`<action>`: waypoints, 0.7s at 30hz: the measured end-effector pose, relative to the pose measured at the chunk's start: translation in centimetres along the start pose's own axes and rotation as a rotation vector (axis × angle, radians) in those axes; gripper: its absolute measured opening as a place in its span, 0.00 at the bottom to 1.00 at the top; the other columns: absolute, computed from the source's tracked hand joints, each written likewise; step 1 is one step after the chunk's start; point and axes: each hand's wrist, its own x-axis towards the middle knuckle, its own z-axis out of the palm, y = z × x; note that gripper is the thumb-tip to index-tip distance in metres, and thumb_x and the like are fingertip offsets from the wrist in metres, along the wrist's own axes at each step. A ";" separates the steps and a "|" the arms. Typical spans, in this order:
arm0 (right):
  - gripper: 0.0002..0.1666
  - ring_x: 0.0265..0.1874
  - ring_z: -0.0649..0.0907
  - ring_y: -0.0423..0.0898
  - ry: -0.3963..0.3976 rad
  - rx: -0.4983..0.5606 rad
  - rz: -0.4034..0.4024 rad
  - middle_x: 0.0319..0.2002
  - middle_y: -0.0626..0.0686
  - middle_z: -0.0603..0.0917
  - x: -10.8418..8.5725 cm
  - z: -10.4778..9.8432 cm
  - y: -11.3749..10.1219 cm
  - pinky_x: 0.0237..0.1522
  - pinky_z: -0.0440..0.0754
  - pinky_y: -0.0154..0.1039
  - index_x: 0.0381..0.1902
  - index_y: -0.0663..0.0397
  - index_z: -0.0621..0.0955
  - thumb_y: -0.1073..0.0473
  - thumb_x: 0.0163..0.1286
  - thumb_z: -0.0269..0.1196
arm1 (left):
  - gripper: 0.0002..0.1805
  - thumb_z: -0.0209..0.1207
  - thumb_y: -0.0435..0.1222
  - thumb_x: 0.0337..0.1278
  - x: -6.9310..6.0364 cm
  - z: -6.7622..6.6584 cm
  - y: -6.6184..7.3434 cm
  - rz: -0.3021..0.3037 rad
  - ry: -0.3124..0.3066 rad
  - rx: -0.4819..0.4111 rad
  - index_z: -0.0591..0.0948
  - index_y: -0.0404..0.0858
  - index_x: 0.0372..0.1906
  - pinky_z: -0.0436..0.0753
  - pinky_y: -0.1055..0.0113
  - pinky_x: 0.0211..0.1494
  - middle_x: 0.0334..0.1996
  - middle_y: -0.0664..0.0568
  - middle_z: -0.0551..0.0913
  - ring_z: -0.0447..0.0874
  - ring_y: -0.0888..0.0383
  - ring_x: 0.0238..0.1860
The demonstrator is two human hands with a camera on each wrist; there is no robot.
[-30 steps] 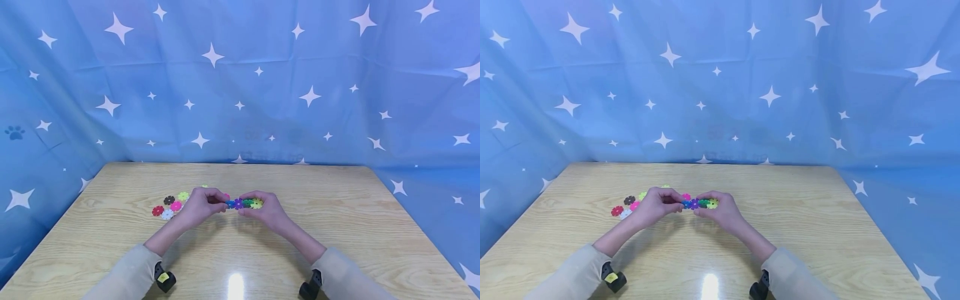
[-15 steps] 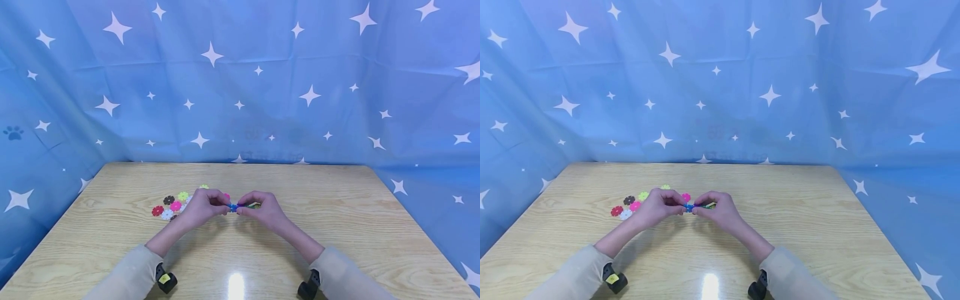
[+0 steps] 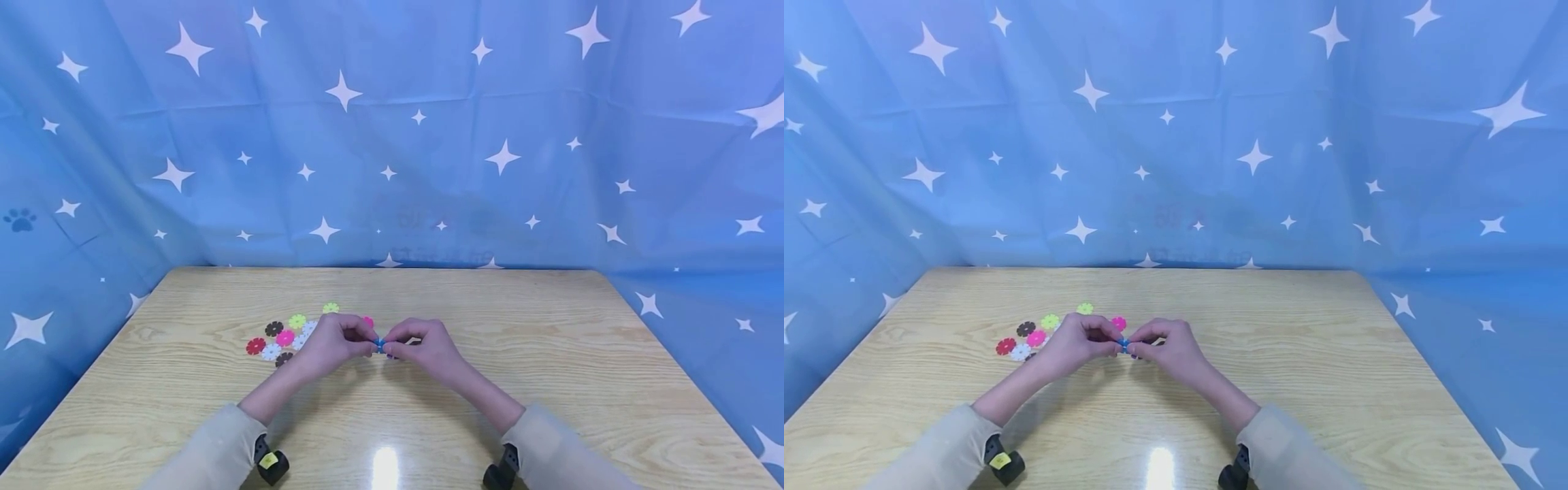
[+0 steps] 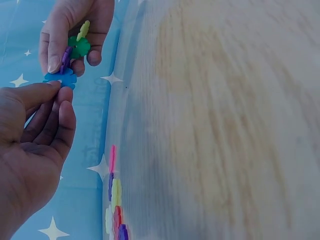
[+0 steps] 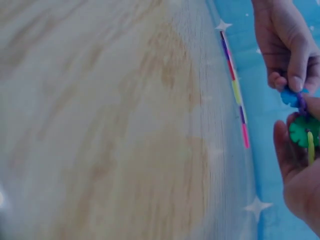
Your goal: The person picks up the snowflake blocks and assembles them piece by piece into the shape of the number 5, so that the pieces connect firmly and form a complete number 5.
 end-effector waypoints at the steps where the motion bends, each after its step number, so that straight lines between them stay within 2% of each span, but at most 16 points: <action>1: 0.05 0.34 0.86 0.48 0.001 0.000 0.001 0.40 0.53 0.87 0.0 0.0 0.0 0.38 0.88 0.40 0.40 0.60 0.90 0.64 0.68 0.71 | 0.05 0.68 0.25 0.60 0.0 0.0 0.0 -0.004 -0.004 0.001 0.88 0.36 0.37 0.87 0.65 0.39 0.32 0.52 0.87 0.86 0.56 0.34; 8: 0.06 0.33 0.88 0.52 0.017 0.007 -0.003 0.39 0.55 0.87 0.0 -0.3 0.1 0.37 0.88 0.41 0.40 0.61 0.90 0.63 0.68 0.71 | 0.05 0.69 0.27 0.60 0.0 -1.2 -0.5 -0.037 -0.002 0.025 0.88 0.33 0.40 0.87 0.66 0.42 0.35 0.52 0.87 0.86 0.55 0.38; 15: 0.06 0.32 0.87 0.53 0.028 -0.013 0.007 0.38 0.54 0.87 -0.2 -0.8 0.5 0.35 0.88 0.43 0.40 0.60 0.90 0.63 0.68 0.71 | 0.06 0.69 0.26 0.58 -0.1 -3.2 -2.7 -0.022 0.042 0.102 0.88 0.31 0.40 0.85 0.67 0.40 0.35 0.51 0.87 0.85 0.56 0.37; 21: 0.05 0.32 0.87 0.53 0.031 -0.019 0.029 0.38 0.53 0.87 -0.2 -0.8 0.5 0.35 0.88 0.43 0.40 0.59 0.90 0.64 0.68 0.71 | 0.06 0.68 0.23 0.56 -0.1 -4.2 -4.1 -0.060 0.073 0.189 0.88 0.32 0.39 0.85 0.66 0.36 0.33 0.51 0.87 0.84 0.57 0.35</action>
